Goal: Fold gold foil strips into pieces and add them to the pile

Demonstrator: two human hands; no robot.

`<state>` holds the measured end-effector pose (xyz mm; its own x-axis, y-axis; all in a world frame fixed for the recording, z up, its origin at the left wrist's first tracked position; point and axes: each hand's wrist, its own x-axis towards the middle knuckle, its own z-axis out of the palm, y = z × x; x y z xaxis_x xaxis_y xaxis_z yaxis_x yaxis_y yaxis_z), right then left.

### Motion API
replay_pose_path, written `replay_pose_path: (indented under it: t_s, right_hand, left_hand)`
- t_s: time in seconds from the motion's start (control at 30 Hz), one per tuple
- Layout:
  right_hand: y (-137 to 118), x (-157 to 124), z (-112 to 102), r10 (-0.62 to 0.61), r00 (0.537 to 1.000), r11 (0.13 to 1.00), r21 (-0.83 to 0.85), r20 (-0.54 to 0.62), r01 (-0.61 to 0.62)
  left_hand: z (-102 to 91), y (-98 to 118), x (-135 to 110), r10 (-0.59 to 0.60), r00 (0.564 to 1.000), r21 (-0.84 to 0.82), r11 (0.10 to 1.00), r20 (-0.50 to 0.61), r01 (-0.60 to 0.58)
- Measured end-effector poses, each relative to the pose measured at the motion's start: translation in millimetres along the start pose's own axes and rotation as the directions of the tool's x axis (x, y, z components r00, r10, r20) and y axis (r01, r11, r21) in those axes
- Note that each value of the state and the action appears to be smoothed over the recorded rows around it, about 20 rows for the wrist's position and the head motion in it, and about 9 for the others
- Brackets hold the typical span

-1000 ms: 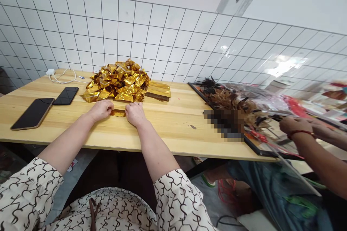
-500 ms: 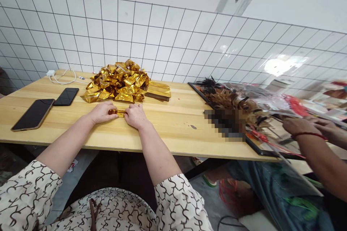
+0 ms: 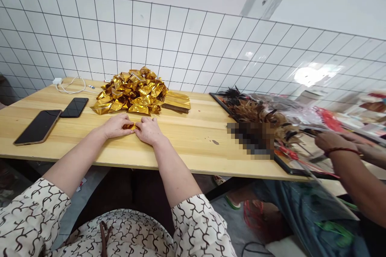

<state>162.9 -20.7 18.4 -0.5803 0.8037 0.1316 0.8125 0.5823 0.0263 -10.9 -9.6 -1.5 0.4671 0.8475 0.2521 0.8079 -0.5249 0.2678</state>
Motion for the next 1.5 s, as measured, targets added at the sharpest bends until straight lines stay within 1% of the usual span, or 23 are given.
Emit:
replay_pose_path:
  t_s: [0.23, 0.73, 1.0, 1.33, 1.5]
  right_hand:
    - [3, -1, -2, 0.021, 1.000, 0.997, 0.070, 0.014, -0.022]
    - [15, -1, 1, 0.077, 0.997, 0.987, 0.141, 0.011, -0.078]
    - [16, -1, 3, 0.081, 0.997, 0.987, 0.139, -0.015, -0.079]
    - [16, 0, 6, 0.062, 0.997, 0.994, 0.097, -0.044, -0.057]
    - [14, 0, 4, 0.078, 0.996, 0.994, 0.081, -0.043, -0.074]
  left_hand:
    - [-5.5, -3, 0, -0.019, 0.999, -0.020, 1.000, 0.040, 0.020]
    - [-8.2, -18, -3, -0.104, 0.994, -0.016, 0.994, 0.038, 0.104]
    - [-8.8, -16, -4, -0.055, 0.998, 0.026, 0.998, 0.043, 0.054]
    - [-13.2, -14, -6, -0.074, 0.996, 0.005, 0.997, 0.058, 0.074]
    - [-9.5, -18, -4, -0.076, 0.997, -0.013, 0.997, 0.017, 0.076]
